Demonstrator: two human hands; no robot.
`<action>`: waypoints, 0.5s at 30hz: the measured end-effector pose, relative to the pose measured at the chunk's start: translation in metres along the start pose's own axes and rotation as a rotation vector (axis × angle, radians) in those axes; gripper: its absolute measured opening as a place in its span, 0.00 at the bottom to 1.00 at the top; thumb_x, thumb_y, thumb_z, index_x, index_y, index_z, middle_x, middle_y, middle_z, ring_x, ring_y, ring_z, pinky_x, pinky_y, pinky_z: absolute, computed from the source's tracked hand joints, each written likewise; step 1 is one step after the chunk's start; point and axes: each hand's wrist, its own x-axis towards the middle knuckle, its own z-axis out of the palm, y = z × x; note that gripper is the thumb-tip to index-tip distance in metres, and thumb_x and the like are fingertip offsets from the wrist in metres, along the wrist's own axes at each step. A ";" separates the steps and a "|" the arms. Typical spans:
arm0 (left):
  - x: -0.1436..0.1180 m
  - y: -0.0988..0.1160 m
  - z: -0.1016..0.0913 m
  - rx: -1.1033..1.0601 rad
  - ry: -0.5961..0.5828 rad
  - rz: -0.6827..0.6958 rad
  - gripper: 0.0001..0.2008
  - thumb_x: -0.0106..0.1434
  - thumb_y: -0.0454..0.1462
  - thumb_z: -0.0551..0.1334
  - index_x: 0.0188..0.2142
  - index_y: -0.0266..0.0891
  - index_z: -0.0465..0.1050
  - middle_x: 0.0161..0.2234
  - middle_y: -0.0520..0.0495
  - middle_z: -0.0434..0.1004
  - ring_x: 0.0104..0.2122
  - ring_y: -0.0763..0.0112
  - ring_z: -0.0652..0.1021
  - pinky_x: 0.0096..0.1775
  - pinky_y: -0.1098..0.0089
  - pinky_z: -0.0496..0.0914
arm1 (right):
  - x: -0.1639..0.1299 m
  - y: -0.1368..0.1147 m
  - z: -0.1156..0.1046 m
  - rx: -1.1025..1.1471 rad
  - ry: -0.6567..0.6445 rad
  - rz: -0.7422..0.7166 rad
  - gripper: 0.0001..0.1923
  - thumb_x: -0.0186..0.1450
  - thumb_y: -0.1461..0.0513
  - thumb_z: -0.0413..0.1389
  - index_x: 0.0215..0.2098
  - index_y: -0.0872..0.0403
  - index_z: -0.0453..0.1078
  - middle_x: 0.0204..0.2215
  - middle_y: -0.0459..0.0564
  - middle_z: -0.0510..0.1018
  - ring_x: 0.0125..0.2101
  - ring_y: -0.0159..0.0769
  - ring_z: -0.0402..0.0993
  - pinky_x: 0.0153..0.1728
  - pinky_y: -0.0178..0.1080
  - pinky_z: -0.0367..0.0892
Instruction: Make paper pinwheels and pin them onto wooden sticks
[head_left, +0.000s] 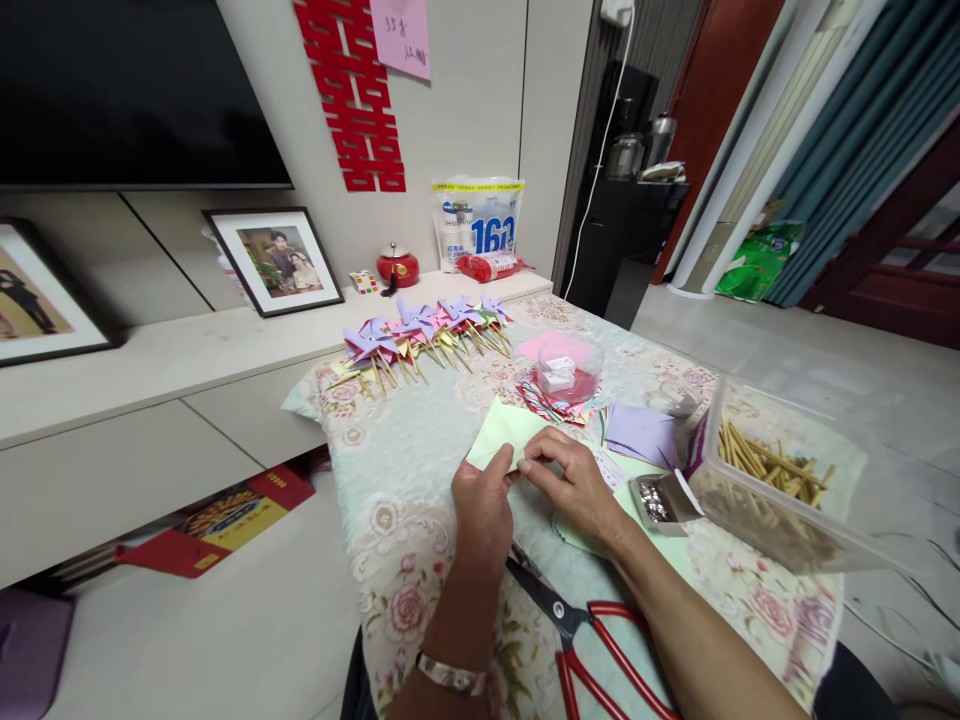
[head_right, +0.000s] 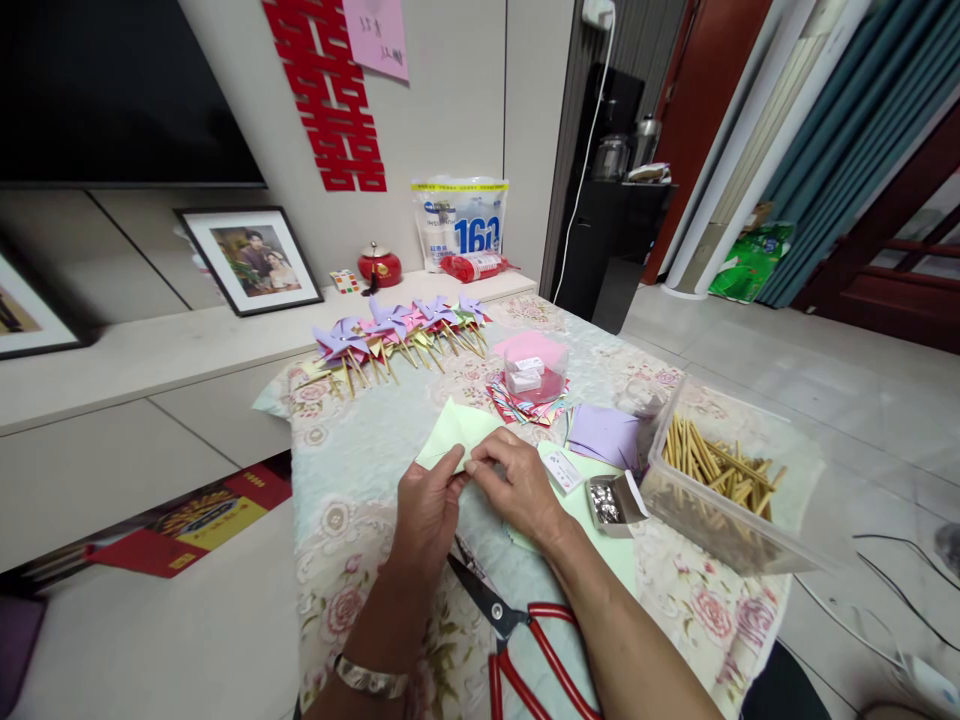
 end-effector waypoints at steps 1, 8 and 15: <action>0.000 0.000 0.000 -0.002 -0.007 0.002 0.21 0.45 0.34 0.72 0.41 0.38 0.79 0.38 0.43 0.84 0.38 0.58 0.82 0.38 0.64 0.75 | 0.000 -0.001 0.000 0.003 0.010 0.032 0.09 0.67 0.63 0.57 0.27 0.53 0.71 0.28 0.47 0.73 0.31 0.36 0.70 0.35 0.39 0.64; 0.000 -0.002 0.000 0.010 -0.012 -0.003 0.19 0.46 0.34 0.72 0.40 0.38 0.79 0.38 0.42 0.84 0.38 0.57 0.81 0.34 0.67 0.73 | 0.000 0.007 0.005 0.086 0.074 0.245 0.10 0.63 0.58 0.60 0.25 0.53 0.73 0.24 0.45 0.72 0.26 0.34 0.67 0.28 0.36 0.61; -0.002 -0.002 0.000 0.012 -0.046 -0.023 0.17 0.47 0.34 0.70 0.40 0.36 0.78 0.36 0.44 0.83 0.35 0.62 0.80 0.35 0.68 0.73 | 0.001 0.009 0.006 0.167 0.089 0.379 0.11 0.59 0.55 0.61 0.23 0.54 0.71 0.21 0.44 0.73 0.23 0.33 0.64 0.26 0.35 0.58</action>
